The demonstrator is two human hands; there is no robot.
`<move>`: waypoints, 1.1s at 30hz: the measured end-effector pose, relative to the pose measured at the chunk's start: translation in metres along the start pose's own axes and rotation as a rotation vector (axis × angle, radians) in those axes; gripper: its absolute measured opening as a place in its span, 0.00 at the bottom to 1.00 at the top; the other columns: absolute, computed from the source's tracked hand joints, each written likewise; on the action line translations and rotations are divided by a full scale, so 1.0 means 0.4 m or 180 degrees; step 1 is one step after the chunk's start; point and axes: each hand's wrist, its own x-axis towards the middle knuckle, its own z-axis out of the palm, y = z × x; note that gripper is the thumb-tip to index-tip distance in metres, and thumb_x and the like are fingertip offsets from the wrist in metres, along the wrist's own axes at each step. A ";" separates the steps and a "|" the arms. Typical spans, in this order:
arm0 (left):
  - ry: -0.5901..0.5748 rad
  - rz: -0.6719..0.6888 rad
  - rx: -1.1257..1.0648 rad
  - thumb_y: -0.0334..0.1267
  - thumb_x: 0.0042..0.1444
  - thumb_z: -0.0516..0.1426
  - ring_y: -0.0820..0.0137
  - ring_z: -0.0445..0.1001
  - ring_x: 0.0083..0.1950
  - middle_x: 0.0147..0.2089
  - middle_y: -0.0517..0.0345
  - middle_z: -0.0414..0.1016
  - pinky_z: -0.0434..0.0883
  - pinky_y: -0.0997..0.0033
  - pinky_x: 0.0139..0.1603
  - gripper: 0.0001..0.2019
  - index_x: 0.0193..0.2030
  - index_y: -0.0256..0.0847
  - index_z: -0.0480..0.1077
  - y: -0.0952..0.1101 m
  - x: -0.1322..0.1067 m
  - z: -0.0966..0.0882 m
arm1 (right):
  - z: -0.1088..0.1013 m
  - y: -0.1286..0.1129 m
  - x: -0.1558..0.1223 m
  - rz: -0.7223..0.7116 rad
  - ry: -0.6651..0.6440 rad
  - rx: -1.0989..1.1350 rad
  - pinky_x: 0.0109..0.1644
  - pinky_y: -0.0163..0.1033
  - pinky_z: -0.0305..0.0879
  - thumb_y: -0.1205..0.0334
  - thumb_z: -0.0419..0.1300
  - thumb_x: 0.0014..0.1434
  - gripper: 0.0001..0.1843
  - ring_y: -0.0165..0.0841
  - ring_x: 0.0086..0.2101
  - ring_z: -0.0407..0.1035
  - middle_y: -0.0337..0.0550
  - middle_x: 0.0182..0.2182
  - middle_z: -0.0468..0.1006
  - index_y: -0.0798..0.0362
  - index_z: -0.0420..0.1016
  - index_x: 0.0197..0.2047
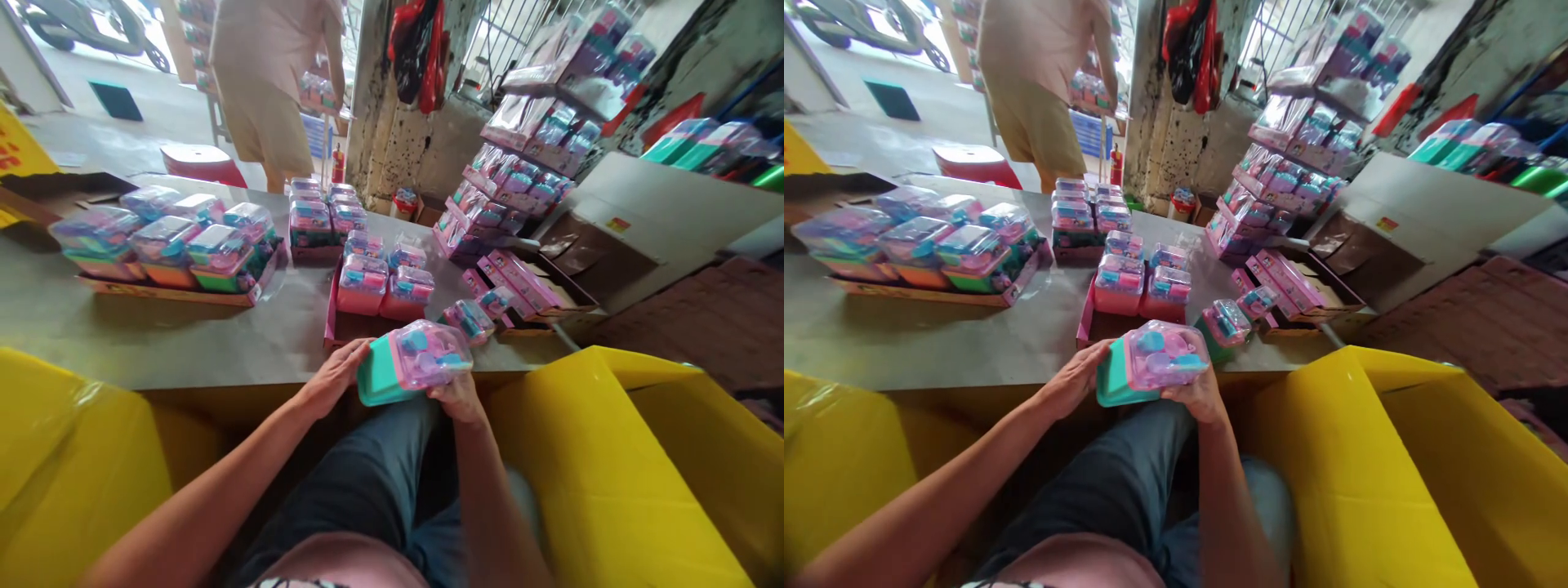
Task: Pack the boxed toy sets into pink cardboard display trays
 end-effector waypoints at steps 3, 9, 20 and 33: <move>-0.0152 -0.0137 -0.0528 0.60 0.59 0.58 0.58 0.73 0.56 0.57 0.48 0.74 0.72 0.63 0.53 0.31 0.62 0.40 0.68 -0.023 -0.011 0.048 | -0.026 0.031 -0.024 0.0259 -0.0004 0.0079 0.62 0.53 0.67 0.38 0.76 0.37 0.44 0.44 0.49 0.72 0.45 0.45 0.78 0.47 0.72 0.54; 0.0012 0.0113 0.0282 0.60 0.61 0.55 0.56 0.70 0.59 0.60 0.48 0.72 0.65 0.61 0.62 0.31 0.62 0.38 0.69 -0.020 -0.034 0.084 | -0.029 0.023 -0.041 0.0544 0.0148 -0.0284 0.57 0.53 0.70 0.23 0.70 0.28 0.46 0.47 0.47 0.73 0.47 0.39 0.77 0.48 0.74 0.44; -0.0850 0.0448 0.0047 0.39 0.47 0.70 0.52 0.69 0.63 0.64 0.41 0.68 0.65 0.55 0.65 0.44 0.69 0.40 0.58 -0.126 -0.048 0.038 | 0.085 -0.166 -0.040 0.0710 -0.0388 -0.2344 0.55 0.54 0.69 0.43 0.77 0.39 0.43 0.47 0.49 0.69 0.50 0.49 0.73 0.51 0.68 0.53; -0.1185 -0.0555 -0.1464 0.29 0.35 0.66 0.58 0.74 0.56 0.52 0.61 0.78 0.72 0.61 0.57 0.32 0.53 0.50 0.76 -0.251 -0.085 0.036 | 0.117 -0.218 -0.069 0.0907 -0.0975 -0.2690 0.64 0.57 0.62 0.40 0.76 0.39 0.50 0.49 0.56 0.64 0.50 0.55 0.69 0.49 0.66 0.62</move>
